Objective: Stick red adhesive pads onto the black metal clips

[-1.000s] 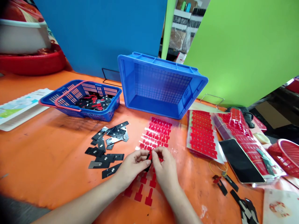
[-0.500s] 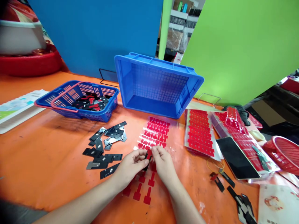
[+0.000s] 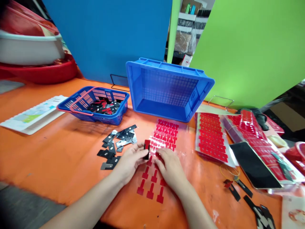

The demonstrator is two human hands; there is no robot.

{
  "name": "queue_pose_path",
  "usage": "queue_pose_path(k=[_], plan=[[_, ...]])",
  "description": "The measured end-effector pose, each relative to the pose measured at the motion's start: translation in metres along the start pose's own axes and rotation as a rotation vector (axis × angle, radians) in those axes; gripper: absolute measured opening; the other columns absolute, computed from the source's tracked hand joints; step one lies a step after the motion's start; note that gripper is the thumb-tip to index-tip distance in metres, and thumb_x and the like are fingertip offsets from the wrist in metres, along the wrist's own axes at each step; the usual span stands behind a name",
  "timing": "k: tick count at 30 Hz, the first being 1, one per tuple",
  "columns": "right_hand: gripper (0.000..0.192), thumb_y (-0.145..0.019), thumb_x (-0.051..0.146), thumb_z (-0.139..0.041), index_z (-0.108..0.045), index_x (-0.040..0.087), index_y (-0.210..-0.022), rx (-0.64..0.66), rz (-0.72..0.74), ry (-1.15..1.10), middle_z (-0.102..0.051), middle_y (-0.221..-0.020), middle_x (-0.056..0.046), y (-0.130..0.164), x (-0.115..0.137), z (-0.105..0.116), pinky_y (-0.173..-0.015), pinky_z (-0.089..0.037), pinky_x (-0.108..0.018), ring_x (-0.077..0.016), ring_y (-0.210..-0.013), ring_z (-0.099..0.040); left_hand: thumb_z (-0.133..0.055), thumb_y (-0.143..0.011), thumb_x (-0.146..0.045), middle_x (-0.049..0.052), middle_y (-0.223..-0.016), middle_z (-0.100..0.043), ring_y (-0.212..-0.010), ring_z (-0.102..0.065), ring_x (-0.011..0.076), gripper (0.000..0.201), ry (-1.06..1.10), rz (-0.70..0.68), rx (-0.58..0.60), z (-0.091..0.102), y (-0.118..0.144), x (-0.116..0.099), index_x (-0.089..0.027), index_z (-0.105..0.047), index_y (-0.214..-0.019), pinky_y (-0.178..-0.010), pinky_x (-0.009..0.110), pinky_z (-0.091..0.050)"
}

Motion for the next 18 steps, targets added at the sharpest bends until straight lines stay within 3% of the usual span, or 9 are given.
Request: queue_pose_path(k=[4,7,10,13,15,18], plan=[[0.031,-0.085,0.025,-0.038,-0.052,0.026,-0.113,0.089,0.118,0.199,-0.051,-0.121,-0.003,0.003,0.006,-0.013,-0.098,-0.028,-0.047,-0.0235,-0.117,-0.039,-0.057,-0.068,-0.015,-0.003,-0.082,-0.056,-0.075,-0.056,0.0097,0.026,0.126,-0.210,-0.098,0.044,0.015,-0.058,-0.022,-0.052,-0.092,-0.069,0.022,-0.044],[0.031,-0.085,0.023,-0.038,-0.053,0.024,-0.112,0.030,0.137,0.219,-0.054,-0.117,-0.004,0.004,0.010,-0.008,-0.095,-0.034,-0.044,-0.0235,-0.112,-0.043,-0.056,-0.069,-0.019,-0.006,-0.069,-0.050,-0.063,-0.051,0.0070,0.024,-0.016,-0.218,-0.153,0.072,0.032,-0.074,-0.024,-0.049,-0.091,-0.063,0.021,-0.041],[0.026,-0.085,0.026,-0.039,-0.056,0.022,-0.105,-0.055,0.102,0.190,-0.058,-0.105,-0.007,0.005,0.013,0.005,-0.086,-0.041,-0.040,-0.0223,-0.098,-0.052,-0.056,-0.069,-0.031,-0.006,-0.059,-0.048,-0.051,-0.043,0.0076,0.017,-0.552,-0.121,-0.191,0.087,0.043,-0.061,-0.021,-0.051,-0.082,-0.051,0.019,-0.033],[0.024,-0.085,0.028,-0.039,-0.056,0.022,-0.101,-0.106,0.039,0.170,-0.061,-0.097,-0.006,0.007,0.012,0.020,-0.081,-0.043,-0.039,-0.0218,-0.092,-0.053,-0.055,-0.068,-0.038,-0.001,-0.070,-0.058,-0.063,-0.051,0.0146,0.020,-1.119,-0.054,-0.094,0.082,0.047,-0.037,-0.021,-0.055,-0.078,-0.056,0.023,-0.032],[0.023,-0.085,0.028,-0.039,-0.056,0.022,-0.099,-0.125,0.010,0.161,-0.061,-0.096,-0.006,0.008,0.014,0.031,-0.080,-0.042,-0.038,-0.0217,-0.091,-0.053,-0.052,-0.069,-0.037,0.000,-0.079,-0.062,-0.071,-0.054,0.0183,0.019,-1.365,-0.061,-0.044,0.075,0.048,-0.029,-0.023,-0.056,-0.082,-0.058,0.024,-0.031],[0.022,-0.085,0.030,-0.039,-0.056,0.022,-0.097,-0.154,-0.002,0.165,-0.061,-0.095,-0.006,0.010,0.020,0.049,-0.079,-0.042,-0.037,-0.0214,-0.092,-0.053,-0.049,-0.071,-0.034,0.001,-0.082,-0.062,-0.073,-0.055,0.0197,0.014,-1.556,-0.097,0.025,0.064,0.047,-0.027,-0.024,-0.054,-0.080,-0.057,0.025,-0.029]])
Point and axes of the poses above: each hand's wrist, its own y-axis away from the middle knuckle, its own z-axis out of the back of the hand, x = y × z, the point moved 9 cm from there along -y, towards the middle knuckle
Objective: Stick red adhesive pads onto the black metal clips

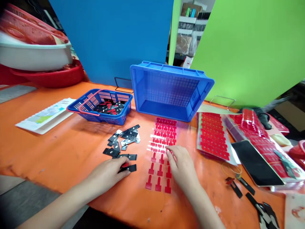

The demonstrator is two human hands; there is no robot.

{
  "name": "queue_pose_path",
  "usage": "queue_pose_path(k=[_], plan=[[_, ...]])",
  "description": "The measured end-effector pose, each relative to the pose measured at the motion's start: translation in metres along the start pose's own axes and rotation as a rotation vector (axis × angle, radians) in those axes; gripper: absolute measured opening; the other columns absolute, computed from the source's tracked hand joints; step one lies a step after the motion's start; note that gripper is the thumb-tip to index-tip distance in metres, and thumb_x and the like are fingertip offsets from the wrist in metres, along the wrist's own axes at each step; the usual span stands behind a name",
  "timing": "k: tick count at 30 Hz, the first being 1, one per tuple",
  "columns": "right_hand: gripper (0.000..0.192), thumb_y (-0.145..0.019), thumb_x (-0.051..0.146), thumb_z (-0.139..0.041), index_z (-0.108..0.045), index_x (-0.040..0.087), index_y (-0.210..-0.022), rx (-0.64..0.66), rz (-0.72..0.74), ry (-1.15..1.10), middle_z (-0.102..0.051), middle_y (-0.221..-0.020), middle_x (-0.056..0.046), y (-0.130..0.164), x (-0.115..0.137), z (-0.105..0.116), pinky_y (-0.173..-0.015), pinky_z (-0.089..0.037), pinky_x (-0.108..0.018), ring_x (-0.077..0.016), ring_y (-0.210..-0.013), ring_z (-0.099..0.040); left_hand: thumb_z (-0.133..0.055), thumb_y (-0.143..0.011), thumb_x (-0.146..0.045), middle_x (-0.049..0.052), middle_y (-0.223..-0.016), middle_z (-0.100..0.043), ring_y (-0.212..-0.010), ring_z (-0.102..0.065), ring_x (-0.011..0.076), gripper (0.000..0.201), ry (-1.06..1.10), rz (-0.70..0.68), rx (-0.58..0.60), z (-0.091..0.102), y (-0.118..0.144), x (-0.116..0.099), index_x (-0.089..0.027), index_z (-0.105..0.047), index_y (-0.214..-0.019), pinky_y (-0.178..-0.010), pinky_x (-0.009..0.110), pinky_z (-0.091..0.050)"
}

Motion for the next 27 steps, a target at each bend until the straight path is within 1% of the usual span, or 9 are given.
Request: queue_pose_path(k=[4,6,11,14,17,19,21,24,27], plan=[[0.022,-0.085,0.031,-0.040,-0.056,0.023,-0.098,-0.020,-0.044,0.013,-0.061,-0.098,-0.004,0.008,0.000,0.020,-0.081,-0.042,-0.035,-0.0201,-0.094,-0.054,-0.048,-0.071,-0.033,0.000,-0.077,-0.060,-0.068,-0.053,0.0184,0.012,-0.058,-0.053,0.048,0.002,-0.003,-0.008,-0.022,-0.049,-0.071,-0.054,0.024,-0.026],[0.022,-0.085,0.031,-0.040,-0.054,0.023,-0.101,0.030,-0.050,0.019,-0.061,-0.099,-0.004,0.019,0.000,0.019,-0.080,-0.044,-0.035,-0.0195,-0.093,-0.055,-0.047,-0.071,-0.034,0.000,-0.075,-0.058,-0.068,-0.052,0.0178,0.013,-0.057,-0.080,0.047,0.003,-0.003,-0.010,-0.021,-0.048,-0.069,-0.055,0.024,-0.027],[0.027,-0.085,0.027,-0.041,-0.052,0.023,-0.109,0.305,0.107,0.116,-0.058,-0.109,-0.005,0.050,0.010,-0.018,-0.086,-0.043,-0.037,-0.0201,-0.100,-0.053,-0.046,-0.073,-0.034,0.000,-0.072,-0.053,-0.067,-0.049,0.0157,0.017,0.050,-0.120,0.002,0.004,-0.006,-0.009,-0.019,-0.046,-0.063,-0.058,0.023,-0.030],[0.036,-0.084,0.031,-0.044,-0.046,0.023,-0.119,0.352,0.177,0.227,-0.049,-0.123,-0.006,0.060,0.012,-0.035,-0.093,-0.038,-0.043,-0.0236,-0.112,-0.044,-0.045,-0.074,-0.037,-0.002,-0.066,-0.051,-0.062,-0.047,0.0145,0.021,0.238,-0.071,-0.026,0.005,-0.013,-0.005,-0.019,-0.048,-0.065,-0.056,0.023,-0.031],[0.042,-0.082,0.035,-0.046,-0.043,0.022,-0.122,0.390,0.251,0.281,-0.046,-0.126,-0.007,0.068,0.017,-0.044,-0.094,-0.035,-0.048,-0.0269,-0.115,-0.042,-0.048,-0.073,-0.038,-0.001,-0.068,-0.055,-0.061,-0.049,0.0144,0.023,0.520,-0.012,-0.028,0.004,-0.023,-0.004,-0.018,-0.056,-0.079,-0.055,0.024,-0.034],[0.033,-0.083,0.031,-0.045,-0.049,0.023,-0.115,0.397,0.245,0.275,-0.054,-0.117,-0.006,0.072,0.018,-0.042,-0.092,-0.036,-0.047,-0.0251,-0.107,-0.049,-0.050,-0.072,-0.037,0.000,-0.071,-0.058,-0.060,-0.050,0.0138,0.026,0.698,0.011,0.002,0.001,-0.030,-0.009,-0.018,-0.058,-0.088,-0.057,0.025,-0.037],[0.025,-0.085,0.027,-0.042,-0.054,0.024,-0.106,0.385,0.194,0.250,-0.061,-0.103,-0.004,0.071,0.016,-0.036,-0.088,-0.040,-0.043,-0.0214,-0.095,-0.055,-0.052,-0.070,-0.034,0.001,-0.074,-0.059,-0.064,-0.053,0.0139,0.023,0.833,-0.010,0.007,0.003,-0.036,-0.019,-0.018,-0.060,-0.084,-0.062,0.026,-0.040],[0.021,-0.086,0.024,-0.038,-0.055,0.023,-0.099,0.316,0.116,0.209,-0.061,-0.092,-0.003,0.059,0.013,-0.028,-0.079,-0.044,-0.036,-0.0184,-0.085,-0.055,-0.058,-0.065,-0.030,0.002,-0.078,-0.059,-0.072,-0.054,0.0141,0.016,0.989,-0.049,-0.066,0.013,-0.047,-0.035,-0.018,-0.062,-0.075,-0.066,0.025,-0.042],[0.021,-0.086,0.025,-0.037,-0.054,0.022,-0.098,0.191,0.061,0.204,-0.058,-0.093,-0.004,0.036,0.011,-0.028,-0.078,-0.044,-0.033,-0.0184,-0.087,-0.054,-0.055,-0.066,-0.029,0.001,-0.068,-0.059,-0.060,-0.054,0.0121,0.020,1.208,0.021,-0.062,0.011,-0.059,-0.045,-0.017,-0.061,-0.081,-0.061,0.027,-0.045]])
Point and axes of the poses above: each hand's wrist, its own y-axis away from the middle knuckle, its own z-axis out of the back of the hand, x = y × z, the point moved 9 cm from there along -y, towards the middle knuckle
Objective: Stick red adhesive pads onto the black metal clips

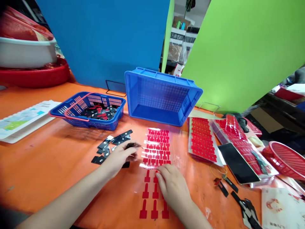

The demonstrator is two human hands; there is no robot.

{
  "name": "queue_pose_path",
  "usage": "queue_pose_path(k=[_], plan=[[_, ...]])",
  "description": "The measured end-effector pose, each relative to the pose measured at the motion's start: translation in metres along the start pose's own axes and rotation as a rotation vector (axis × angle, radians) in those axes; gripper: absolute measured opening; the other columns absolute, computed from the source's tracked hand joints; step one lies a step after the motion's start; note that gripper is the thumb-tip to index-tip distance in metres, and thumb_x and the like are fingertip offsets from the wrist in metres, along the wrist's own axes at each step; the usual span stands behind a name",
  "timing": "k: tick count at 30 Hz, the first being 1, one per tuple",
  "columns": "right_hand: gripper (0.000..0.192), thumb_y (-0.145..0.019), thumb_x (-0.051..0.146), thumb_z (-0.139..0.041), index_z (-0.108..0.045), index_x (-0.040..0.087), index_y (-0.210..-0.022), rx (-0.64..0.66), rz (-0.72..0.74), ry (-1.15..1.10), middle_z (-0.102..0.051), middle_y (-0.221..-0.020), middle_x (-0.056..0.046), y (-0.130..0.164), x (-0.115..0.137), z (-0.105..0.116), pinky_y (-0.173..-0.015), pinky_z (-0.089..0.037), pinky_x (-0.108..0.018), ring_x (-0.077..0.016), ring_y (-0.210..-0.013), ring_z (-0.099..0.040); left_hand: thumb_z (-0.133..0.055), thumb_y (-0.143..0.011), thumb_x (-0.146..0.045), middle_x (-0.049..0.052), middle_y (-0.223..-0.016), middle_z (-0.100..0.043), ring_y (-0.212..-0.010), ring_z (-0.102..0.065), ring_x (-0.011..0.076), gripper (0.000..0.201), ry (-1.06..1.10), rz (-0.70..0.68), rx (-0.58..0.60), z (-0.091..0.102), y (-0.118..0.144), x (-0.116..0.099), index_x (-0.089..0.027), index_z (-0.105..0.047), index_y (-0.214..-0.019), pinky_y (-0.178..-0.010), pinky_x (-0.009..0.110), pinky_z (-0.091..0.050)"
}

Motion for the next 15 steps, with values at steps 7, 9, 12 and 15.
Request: queue_pose_path(k=[7,9,12,15], plan=[[0.017,-0.085,0.027,-0.040,-0.052,0.018,-0.094,-0.145,-0.059,0.161,-0.056,-0.085,-0.008,-0.031,0.001,-0.023,-0.071,-0.043,-0.036,-0.0224,-0.080,-0.053,-0.051,-0.072,-0.033,0.006,-0.079,-0.062,-0.073,-0.059,0.0154,0.023,0.258,0.083,0.048,-0.027,-0.010,0.015,-0.013,-0.059,-0.081,-0.069,0.029,-0.047],[0.016,-0.086,0.027,-0.038,-0.051,0.019,-0.092,-0.160,-0.054,0.150,-0.055,-0.083,-0.007,-0.030,0.001,-0.027,-0.070,-0.043,-0.036,-0.0217,-0.078,-0.053,-0.054,-0.070,-0.034,0.002,-0.072,-0.058,-0.069,-0.057,0.0136,0.022,0.216,0.085,0.046,-0.030,-0.010,0.026,-0.014,-0.057,-0.079,-0.067,0.027,-0.047],[0.016,-0.087,0.028,-0.036,-0.050,0.021,-0.085,-0.156,-0.055,0.097,-0.054,-0.077,-0.005,-0.029,-0.002,-0.029,-0.067,-0.043,-0.034,-0.0200,-0.074,-0.052,-0.060,-0.066,-0.026,-0.002,-0.068,-0.053,-0.066,-0.055,0.0123,0.033,0.134,0.073,0.052,-0.034,-0.011,0.040,-0.019,-0.051,-0.096,-0.062,0.026,-0.047],[0.014,-0.087,0.029,-0.038,-0.050,0.020,-0.089,-0.163,-0.073,0.087,-0.055,-0.080,-0.006,-0.027,-0.003,-0.027,-0.067,-0.043,-0.035,-0.0207,-0.075,-0.052,-0.060,-0.066,-0.025,-0.002,-0.072,-0.054,-0.070,-0.055,0.0133,0.052,0.104,0.076,0.072,-0.035,-0.012,0.047,-0.022,-0.042,-0.114,-0.065,0.028,-0.047]])
Point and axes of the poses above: each hand's wrist, its own y-axis away from the middle knuckle, its own z-axis out of the back of the hand, x = y × z, the point moved 9 cm from there along -y, towards the middle knuckle
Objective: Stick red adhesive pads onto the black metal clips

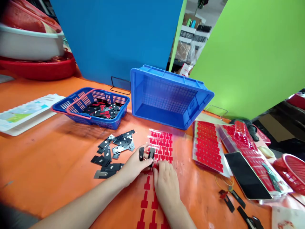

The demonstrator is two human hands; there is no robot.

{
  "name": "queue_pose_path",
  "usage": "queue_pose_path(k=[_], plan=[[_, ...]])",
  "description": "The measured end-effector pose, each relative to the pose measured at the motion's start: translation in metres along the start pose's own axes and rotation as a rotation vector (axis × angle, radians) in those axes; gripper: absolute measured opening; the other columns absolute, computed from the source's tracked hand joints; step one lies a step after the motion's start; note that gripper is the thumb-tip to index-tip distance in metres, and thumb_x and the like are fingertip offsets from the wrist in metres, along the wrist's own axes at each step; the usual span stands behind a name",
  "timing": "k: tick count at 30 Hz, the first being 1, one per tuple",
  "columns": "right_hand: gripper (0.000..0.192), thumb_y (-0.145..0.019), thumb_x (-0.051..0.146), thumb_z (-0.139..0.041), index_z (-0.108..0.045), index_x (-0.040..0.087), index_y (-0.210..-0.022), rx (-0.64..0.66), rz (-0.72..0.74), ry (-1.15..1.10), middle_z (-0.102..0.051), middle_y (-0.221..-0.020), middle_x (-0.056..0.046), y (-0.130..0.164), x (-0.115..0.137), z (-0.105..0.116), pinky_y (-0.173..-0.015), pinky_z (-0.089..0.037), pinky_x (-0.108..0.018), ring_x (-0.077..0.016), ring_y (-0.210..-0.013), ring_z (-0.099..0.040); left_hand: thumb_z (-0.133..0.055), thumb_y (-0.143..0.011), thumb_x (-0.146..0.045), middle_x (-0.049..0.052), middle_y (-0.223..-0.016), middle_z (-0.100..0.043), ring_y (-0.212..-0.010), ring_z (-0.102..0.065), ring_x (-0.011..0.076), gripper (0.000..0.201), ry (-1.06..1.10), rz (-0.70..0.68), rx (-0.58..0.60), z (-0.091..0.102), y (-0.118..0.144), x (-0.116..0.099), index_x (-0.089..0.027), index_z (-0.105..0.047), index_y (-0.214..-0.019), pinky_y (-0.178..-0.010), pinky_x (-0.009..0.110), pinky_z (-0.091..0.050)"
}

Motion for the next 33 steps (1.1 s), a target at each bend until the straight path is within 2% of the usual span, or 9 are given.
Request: queue_pose_path(k=[3,5,11,16,20,23,27,30,33], plan=[[0.018,-0.086,0.026,-0.039,-0.050,0.021,-0.099,0.030,0.009,0.023,-0.055,-0.087,-0.008,0.002,0.002,0.001,-0.071,-0.042,-0.036,-0.0219,-0.080,-0.052,-0.059,-0.067,-0.028,0.000,-0.075,-0.054,-0.074,-0.054,0.0139,0.033,-0.003,0.026,0.032,-0.001,-0.001,0.004,-0.017,-0.052,-0.098,-0.070,0.029,-0.046],[0.017,-0.086,0.025,-0.039,-0.052,0.022,-0.097,0.073,0.017,0.016,-0.055,-0.085,-0.007,0.004,0.003,0.000,-0.072,-0.041,-0.036,-0.0217,-0.080,-0.052,-0.057,-0.069,-0.029,0.001,-0.080,-0.054,-0.075,-0.054,0.0139,0.023,-0.007,0.040,0.045,-0.003,-0.002,0.005,-0.016,-0.054,-0.087,-0.071,0.029,-0.046],[0.012,-0.085,0.024,-0.041,-0.053,0.022,-0.085,0.125,-0.036,-0.129,-0.055,-0.082,-0.004,0.001,-0.001,-0.004,-0.069,-0.042,-0.033,-0.0198,-0.077,-0.052,-0.052,-0.072,-0.026,0.004,-0.085,-0.059,-0.080,-0.055,0.0162,0.020,-0.082,0.019,0.030,-0.002,-0.005,0.009,-0.016,-0.055,-0.088,-0.074,0.030,-0.043],[0.014,-0.085,0.020,-0.040,-0.053,0.021,-0.080,0.057,0.025,-0.160,-0.056,-0.080,-0.004,-0.001,0.005,0.006,-0.069,-0.042,-0.034,-0.0192,-0.075,-0.053,-0.048,-0.073,-0.025,0.004,-0.083,-0.060,-0.078,-0.056,0.0167,0.020,-0.156,-0.003,0.025,0.001,-0.013,0.015,-0.016,-0.055,-0.090,-0.073,0.029,-0.043],[0.014,-0.083,0.019,-0.042,-0.054,0.023,-0.086,-0.087,0.113,-0.287,-0.057,-0.084,-0.005,0.002,0.011,0.031,-0.075,-0.041,-0.037,-0.0198,-0.080,-0.053,-0.047,-0.071,-0.019,0.003,-0.081,-0.059,-0.076,-0.056,0.0160,0.019,-0.180,0.008,0.044,0.001,-0.018,0.022,-0.016,-0.055,-0.089,-0.069,0.028,-0.044],[0.009,-0.082,0.022,-0.045,-0.052,0.023,-0.088,-0.212,-0.017,-0.509,-0.056,-0.089,-0.006,0.001,-0.009,0.045,-0.079,-0.042,-0.039,-0.0208,-0.088,-0.052,-0.050,-0.071,-0.021,0.003,-0.079,-0.059,-0.072,-0.056,0.0150,0.019,-0.133,0.028,0.070,-0.002,-0.016,0.022,-0.015,-0.055,-0.088,-0.067,0.028,-0.044],[0.012,-0.079,0.028,-0.051,-0.048,0.022,-0.089,-0.215,-0.251,-0.818,-0.054,-0.089,-0.005,-0.003,-0.039,0.032,-0.077,-0.045,-0.036,-0.0184,-0.087,-0.054,-0.058,-0.068,-0.025,0.003,-0.082,-0.057,-0.073,-0.056,0.0141,0.022,0.021,0.103,0.106,-0.010,-0.006,0.021,-0.016,-0.055,-0.088,-0.069,0.029,-0.046],[0.014,-0.078,0.028,-0.053,-0.048,0.022,-0.089,-0.184,-0.302,-0.886,-0.054,-0.086,-0.003,-0.004,-0.046,0.022,-0.074,-0.046,-0.032,-0.0164,-0.083,-0.054,-0.062,-0.065,-0.026,0.002,-0.081,-0.055,-0.073,-0.055,0.0128,0.024,0.082,0.195,0.122,-0.017,0.003,0.024,-0.016,-0.056,-0.086,-0.071,0.030,-0.046],[0.014,-0.078,0.028,-0.053,-0.049,0.021,-0.089,-0.176,-0.288,-0.845,-0.054,-0.086,-0.003,-0.003,-0.046,0.020,-0.075,-0.046,-0.033,-0.0169,-0.083,-0.055,-0.064,-0.063,-0.023,-0.001,-0.074,-0.051,-0.066,-0.053,0.0100,0.021,0.095,0.221,0.124,-0.022,0.008,0.025,-0.016,-0.058,-0.082,-0.069,0.029,-0.047]])
Point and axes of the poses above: each hand's wrist, its own y-axis away from the middle knuckle, its own z-axis out of the back of the hand, x = y × z, the point moved 9 cm from there along -y, towards the middle knuckle
